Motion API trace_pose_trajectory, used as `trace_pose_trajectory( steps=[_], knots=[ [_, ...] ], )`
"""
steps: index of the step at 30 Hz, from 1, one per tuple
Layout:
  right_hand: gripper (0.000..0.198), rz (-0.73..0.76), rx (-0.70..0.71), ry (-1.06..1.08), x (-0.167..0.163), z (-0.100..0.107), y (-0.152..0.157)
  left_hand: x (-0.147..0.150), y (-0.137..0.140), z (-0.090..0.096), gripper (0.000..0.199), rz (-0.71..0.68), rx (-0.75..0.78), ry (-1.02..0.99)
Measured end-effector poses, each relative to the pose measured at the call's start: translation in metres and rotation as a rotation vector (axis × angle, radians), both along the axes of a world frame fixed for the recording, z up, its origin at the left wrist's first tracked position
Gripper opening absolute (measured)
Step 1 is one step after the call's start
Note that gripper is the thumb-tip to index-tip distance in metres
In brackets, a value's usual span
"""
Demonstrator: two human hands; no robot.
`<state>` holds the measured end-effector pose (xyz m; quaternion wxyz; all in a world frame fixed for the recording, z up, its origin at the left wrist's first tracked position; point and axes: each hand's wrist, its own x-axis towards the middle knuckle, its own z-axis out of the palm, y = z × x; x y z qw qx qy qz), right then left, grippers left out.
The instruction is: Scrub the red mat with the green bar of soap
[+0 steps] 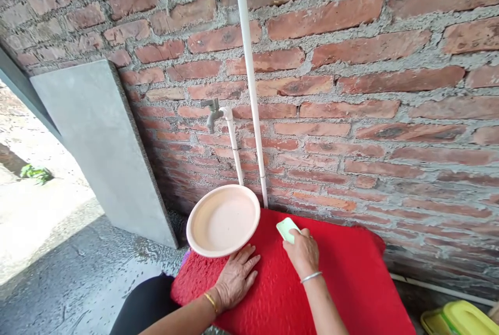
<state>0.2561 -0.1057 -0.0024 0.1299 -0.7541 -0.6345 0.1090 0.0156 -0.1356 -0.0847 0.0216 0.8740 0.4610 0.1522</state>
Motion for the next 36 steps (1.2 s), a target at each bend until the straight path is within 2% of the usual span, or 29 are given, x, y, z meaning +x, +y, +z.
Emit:
trace_pose_trajectory(
  steps=[3,7,10,13,19,22,25,30,33,36],
  knots=[
    [0.038,-0.059,0.025,-0.04,-0.006,0.004,0.005,0.0,0.0,-0.001,0.042,-0.006,0.001,-0.005],
    [0.035,0.055,0.045,-0.014,-0.052,-0.005,0.014,-0.001,0.001,-0.001,0.04,-0.012,0.025,-0.012],
    [0.037,0.067,0.018,-0.01,-0.054,-0.016,0.014,-0.003,0.002,-0.003,0.04,-0.017,0.038,-0.007],
    [0.04,-0.024,-0.014,-0.033,-0.004,-0.019,0.003,-0.005,0.003,-0.007,0.043,-0.027,0.037,0.017],
    [0.049,-0.35,-0.109,-0.091,0.16,0.004,-0.049,-0.006,0.006,-0.015,0.043,-0.033,0.049,0.01],
    [0.057,-0.529,-0.094,-0.101,0.216,0.002,-0.08,-0.007,0.006,-0.017,0.043,-0.034,0.064,0.005],
    [0.06,-0.567,0.01,-0.036,0.236,-0.016,-0.101,-0.008,0.007,-0.017,0.043,-0.028,0.074,0.015],
    [0.054,-0.482,0.092,0.107,0.224,-0.047,-0.11,-0.01,0.008,-0.019,0.042,-0.032,0.106,0.018],
    [0.054,-0.477,0.06,0.116,0.223,-0.052,-0.11,-0.012,0.009,-0.021,0.042,-0.031,0.13,0.031],
    [0.055,-0.463,0.048,0.079,0.224,-0.047,-0.111,-0.013,0.009,-0.021,0.042,-0.026,0.154,0.043]
  ],
)
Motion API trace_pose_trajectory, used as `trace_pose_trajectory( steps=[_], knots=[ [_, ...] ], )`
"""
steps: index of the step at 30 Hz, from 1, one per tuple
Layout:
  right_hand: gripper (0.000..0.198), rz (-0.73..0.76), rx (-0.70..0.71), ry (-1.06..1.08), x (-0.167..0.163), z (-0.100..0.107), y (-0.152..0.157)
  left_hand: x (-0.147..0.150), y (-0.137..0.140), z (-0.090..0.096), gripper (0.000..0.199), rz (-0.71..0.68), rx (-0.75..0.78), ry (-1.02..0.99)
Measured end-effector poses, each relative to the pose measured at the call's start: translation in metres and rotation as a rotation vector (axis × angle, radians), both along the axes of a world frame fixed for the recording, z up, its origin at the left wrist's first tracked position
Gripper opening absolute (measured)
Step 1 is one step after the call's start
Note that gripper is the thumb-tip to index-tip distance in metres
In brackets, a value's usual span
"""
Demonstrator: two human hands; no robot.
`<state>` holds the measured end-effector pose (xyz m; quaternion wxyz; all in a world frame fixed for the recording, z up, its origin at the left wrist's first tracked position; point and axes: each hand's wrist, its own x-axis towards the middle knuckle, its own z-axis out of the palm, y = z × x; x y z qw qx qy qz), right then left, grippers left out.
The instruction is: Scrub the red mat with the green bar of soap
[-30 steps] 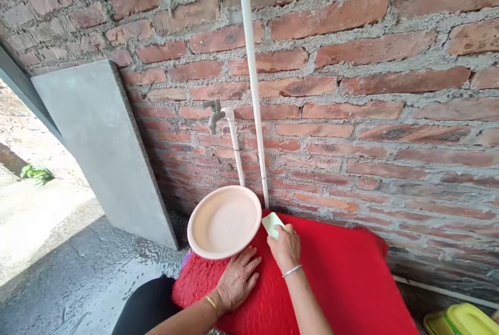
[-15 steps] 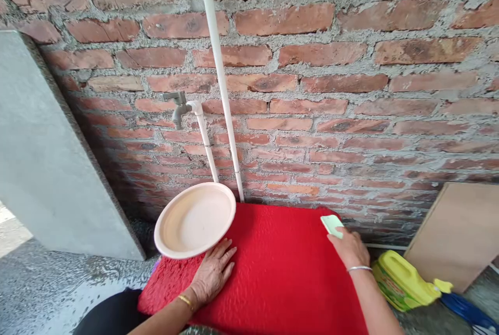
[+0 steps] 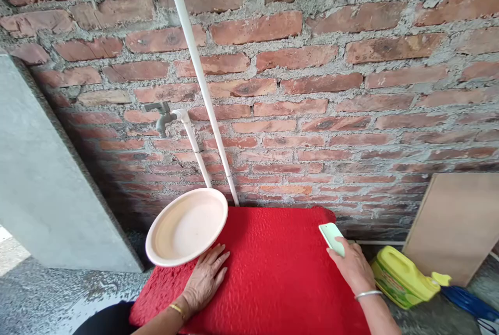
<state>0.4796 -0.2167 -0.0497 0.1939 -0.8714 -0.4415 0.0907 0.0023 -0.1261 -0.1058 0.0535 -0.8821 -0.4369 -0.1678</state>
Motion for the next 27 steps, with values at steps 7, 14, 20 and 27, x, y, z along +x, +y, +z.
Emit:
trace_pose_trajectory(
  steps=[7,14,20,27],
  knots=[
    [0.042,0.319,0.088,-0.2,-0.074,0.016,0.016,-0.002,0.0,0.002,0.042,0.005,0.009,0.026],
    [0.043,0.092,-0.09,-0.267,-0.023,0.029,-0.002,-0.003,0.002,0.0,0.041,0.004,0.012,0.005],
    [0.047,0.039,0.044,-0.289,-0.016,0.034,-0.009,0.0,0.0,0.0,0.04,0.008,0.006,0.006],
    [0.032,0.416,0.076,-0.156,-0.16,0.023,0.043,0.0,-0.001,0.005,0.041,0.002,0.007,0.0]
  ],
)
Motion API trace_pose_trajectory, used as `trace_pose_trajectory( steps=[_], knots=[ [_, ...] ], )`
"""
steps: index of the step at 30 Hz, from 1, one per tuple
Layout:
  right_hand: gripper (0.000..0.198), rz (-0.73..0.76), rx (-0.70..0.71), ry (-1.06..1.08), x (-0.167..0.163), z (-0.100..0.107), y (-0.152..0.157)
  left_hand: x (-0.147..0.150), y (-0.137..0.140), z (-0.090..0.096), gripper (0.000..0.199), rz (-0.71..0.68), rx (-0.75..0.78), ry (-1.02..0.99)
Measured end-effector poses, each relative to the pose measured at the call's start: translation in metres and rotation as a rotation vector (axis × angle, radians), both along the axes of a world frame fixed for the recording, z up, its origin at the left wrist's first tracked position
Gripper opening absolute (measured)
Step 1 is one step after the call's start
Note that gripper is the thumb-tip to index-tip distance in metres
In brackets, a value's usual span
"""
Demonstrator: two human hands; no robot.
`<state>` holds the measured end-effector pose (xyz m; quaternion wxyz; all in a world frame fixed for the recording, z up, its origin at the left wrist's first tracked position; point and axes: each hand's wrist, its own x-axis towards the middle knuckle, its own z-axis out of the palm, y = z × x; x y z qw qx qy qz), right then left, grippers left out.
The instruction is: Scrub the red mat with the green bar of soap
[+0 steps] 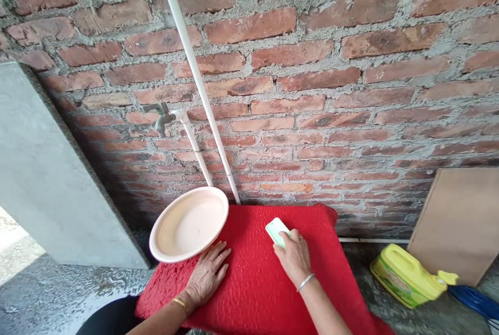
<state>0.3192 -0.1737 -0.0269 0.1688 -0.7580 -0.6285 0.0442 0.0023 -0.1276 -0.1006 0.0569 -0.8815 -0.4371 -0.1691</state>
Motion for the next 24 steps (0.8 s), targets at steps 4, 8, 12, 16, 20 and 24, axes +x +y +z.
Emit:
trace_pose_trajectory(
  steps=[4,8,12,16,20,24],
  knots=[
    [0.033,-0.04,-0.063,-0.037,0.022,0.0,0.0,-0.001,0.0,-0.001,0.04,-0.006,0.008,-0.011],
    [0.04,-0.297,-0.138,-0.152,0.116,0.0,-0.033,0.0,0.0,-0.002,0.04,-0.002,-0.017,-0.026],
    [0.051,-0.442,-0.085,-0.196,0.174,-0.002,-0.069,0.002,-0.001,-0.001,0.041,0.0,-0.057,-0.024],
    [0.049,-0.286,0.018,0.008,0.147,-0.012,-0.07,0.002,-0.002,0.003,0.042,0.006,-0.068,-0.005],
    [0.044,-0.139,-0.027,0.024,0.124,-0.015,-0.061,0.002,-0.002,0.007,0.041,0.003,-0.066,0.02],
    [0.046,-0.36,-0.135,-0.094,0.165,-0.008,-0.074,0.001,-0.002,0.006,0.042,0.002,-0.055,0.019]
  ],
)
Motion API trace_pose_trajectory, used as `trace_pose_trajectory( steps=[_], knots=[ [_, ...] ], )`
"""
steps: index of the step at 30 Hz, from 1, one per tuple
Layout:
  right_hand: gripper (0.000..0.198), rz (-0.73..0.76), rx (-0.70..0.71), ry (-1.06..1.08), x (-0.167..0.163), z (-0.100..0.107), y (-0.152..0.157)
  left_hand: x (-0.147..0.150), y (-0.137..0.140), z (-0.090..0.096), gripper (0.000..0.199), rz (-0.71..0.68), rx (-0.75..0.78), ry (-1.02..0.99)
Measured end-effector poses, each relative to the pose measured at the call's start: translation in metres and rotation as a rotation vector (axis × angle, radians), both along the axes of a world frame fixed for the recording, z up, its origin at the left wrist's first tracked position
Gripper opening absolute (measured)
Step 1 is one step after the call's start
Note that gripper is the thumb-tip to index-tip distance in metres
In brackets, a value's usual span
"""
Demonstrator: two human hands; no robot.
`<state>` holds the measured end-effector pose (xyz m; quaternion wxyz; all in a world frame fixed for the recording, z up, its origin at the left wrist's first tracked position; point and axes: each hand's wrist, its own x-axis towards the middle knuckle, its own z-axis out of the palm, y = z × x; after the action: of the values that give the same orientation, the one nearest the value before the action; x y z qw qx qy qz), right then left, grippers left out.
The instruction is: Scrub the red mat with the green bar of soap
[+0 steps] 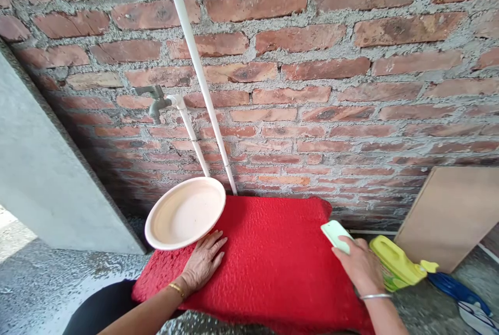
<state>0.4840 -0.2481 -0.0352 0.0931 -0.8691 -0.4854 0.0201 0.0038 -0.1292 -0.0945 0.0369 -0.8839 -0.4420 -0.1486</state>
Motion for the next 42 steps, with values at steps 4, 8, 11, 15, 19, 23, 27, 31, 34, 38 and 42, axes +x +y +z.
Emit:
trace_pose_trajectory(
  steps=[4,8,11,15,19,23,27,31,34,38,42],
  knots=[
    [0.054,-0.127,0.096,-0.046,0.025,0.004,-0.001,0.0,0.0,-0.002,0.043,-0.013,0.006,-0.001],
    [0.051,0.022,0.144,0.007,-0.009,0.0,0.033,0.002,-0.001,0.0,0.043,-0.007,0.004,-0.01],
    [0.046,0.122,0.111,-0.023,-0.031,-0.003,0.055,0.002,-0.001,0.002,0.043,-0.006,-0.007,0.0],
    [0.048,0.018,0.019,-0.082,-0.015,0.0,0.05,0.002,-0.001,0.004,0.043,0.0,-0.022,0.009],
    [0.052,-0.136,0.052,-0.194,0.011,0.007,0.033,0.002,-0.001,0.003,0.044,-0.001,-0.03,0.005],
    [0.048,0.035,0.114,-0.154,-0.009,0.005,0.043,0.002,-0.002,0.002,0.043,-0.006,-0.026,0.0],
    [0.044,0.076,0.044,-0.121,-0.027,0.004,0.053,0.0,-0.001,0.002,0.042,-0.007,-0.024,-0.005],
    [0.049,-0.126,0.002,-0.19,-0.005,0.011,0.038,0.001,-0.001,0.002,0.042,-0.012,-0.031,-0.013],
    [0.048,-0.082,0.096,-0.164,-0.008,0.015,0.027,0.003,-0.001,0.004,0.043,-0.011,-0.042,-0.015],
    [0.036,0.257,0.216,0.029,-0.093,0.011,0.022,0.006,-0.002,0.007,0.043,0.0,-0.064,-0.028],
    [0.027,0.547,0.183,0.118,-0.2,0.004,0.014,0.008,-0.003,0.009,0.043,-0.003,-0.086,-0.041]
  ],
)
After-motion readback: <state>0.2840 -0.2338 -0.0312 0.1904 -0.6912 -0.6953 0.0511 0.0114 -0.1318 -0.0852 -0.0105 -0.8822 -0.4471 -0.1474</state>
